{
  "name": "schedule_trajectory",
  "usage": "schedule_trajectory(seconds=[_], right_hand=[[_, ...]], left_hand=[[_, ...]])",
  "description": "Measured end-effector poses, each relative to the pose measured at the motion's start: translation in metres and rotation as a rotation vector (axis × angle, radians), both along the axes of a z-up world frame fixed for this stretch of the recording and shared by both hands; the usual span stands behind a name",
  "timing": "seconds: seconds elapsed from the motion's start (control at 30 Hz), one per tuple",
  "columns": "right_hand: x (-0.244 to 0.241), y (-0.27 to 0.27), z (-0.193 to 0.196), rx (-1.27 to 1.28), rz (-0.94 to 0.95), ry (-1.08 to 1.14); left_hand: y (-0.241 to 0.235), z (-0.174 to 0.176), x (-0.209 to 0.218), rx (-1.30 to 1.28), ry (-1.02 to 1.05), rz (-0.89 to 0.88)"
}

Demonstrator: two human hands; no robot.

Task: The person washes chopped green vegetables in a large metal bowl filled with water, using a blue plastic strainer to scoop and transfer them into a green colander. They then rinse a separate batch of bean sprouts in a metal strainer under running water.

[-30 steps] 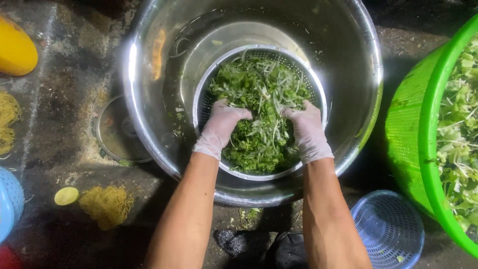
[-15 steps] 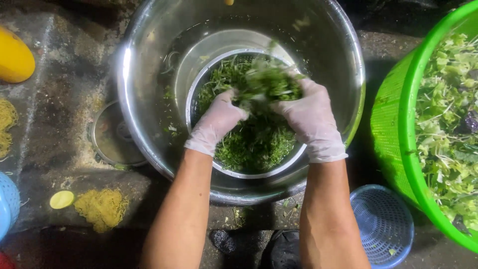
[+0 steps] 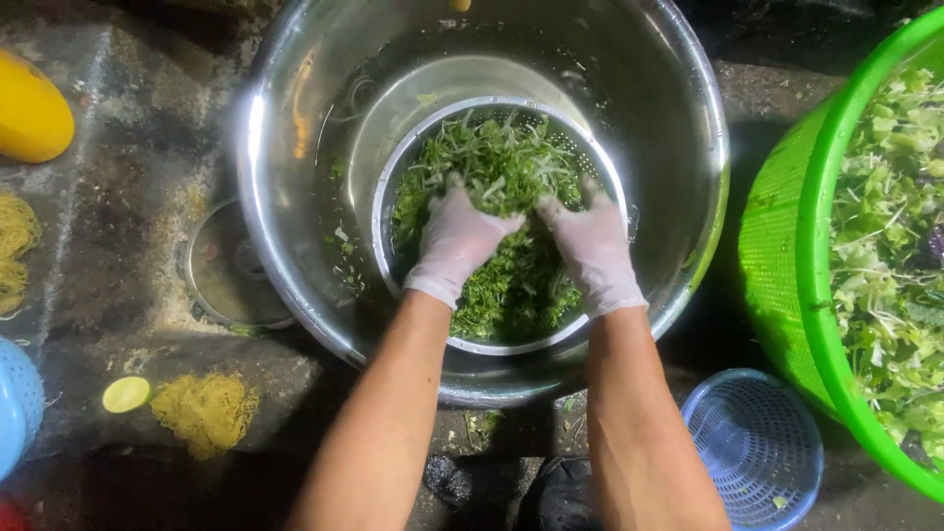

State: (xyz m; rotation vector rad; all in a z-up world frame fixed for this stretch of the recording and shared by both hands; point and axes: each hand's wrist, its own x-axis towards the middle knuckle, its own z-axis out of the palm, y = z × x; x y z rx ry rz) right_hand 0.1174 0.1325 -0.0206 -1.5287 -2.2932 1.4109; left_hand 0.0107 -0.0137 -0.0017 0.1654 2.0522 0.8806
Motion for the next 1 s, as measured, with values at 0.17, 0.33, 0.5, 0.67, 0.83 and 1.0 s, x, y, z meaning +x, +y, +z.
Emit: schedule_trajectory(seconds=[0.17, 0.33, 0.5, 0.67, 0.83, 1.0], right_hand=[[0.026, 0.008, -0.078, -0.365, -0.12, 0.024], [0.017, 0.004, -0.104, -0.447, -0.242, 0.224], [0.022, 0.024, -0.1, -0.44, -0.238, 0.291], [-0.001, -0.008, 0.016, -0.256, -0.146, 0.304], [-0.019, -0.032, 0.095, -0.13, 0.016, 0.229], [-0.014, -0.047, 0.116, -0.199, 0.205, 0.23]], left_hand=[[-0.003, -0.09, -0.006, 0.028, -0.142, 0.214], [-0.017, -0.122, -0.011, 0.152, -0.13, 0.456], [-0.016, -0.115, -0.011, 0.219, -0.088, 0.512], [-0.017, -0.053, -0.023, 0.219, -0.007, 0.289], [-0.025, 0.001, -0.018, 0.121, 0.051, 0.073], [-0.037, -0.006, -0.04, 0.079, 0.119, 0.022]])
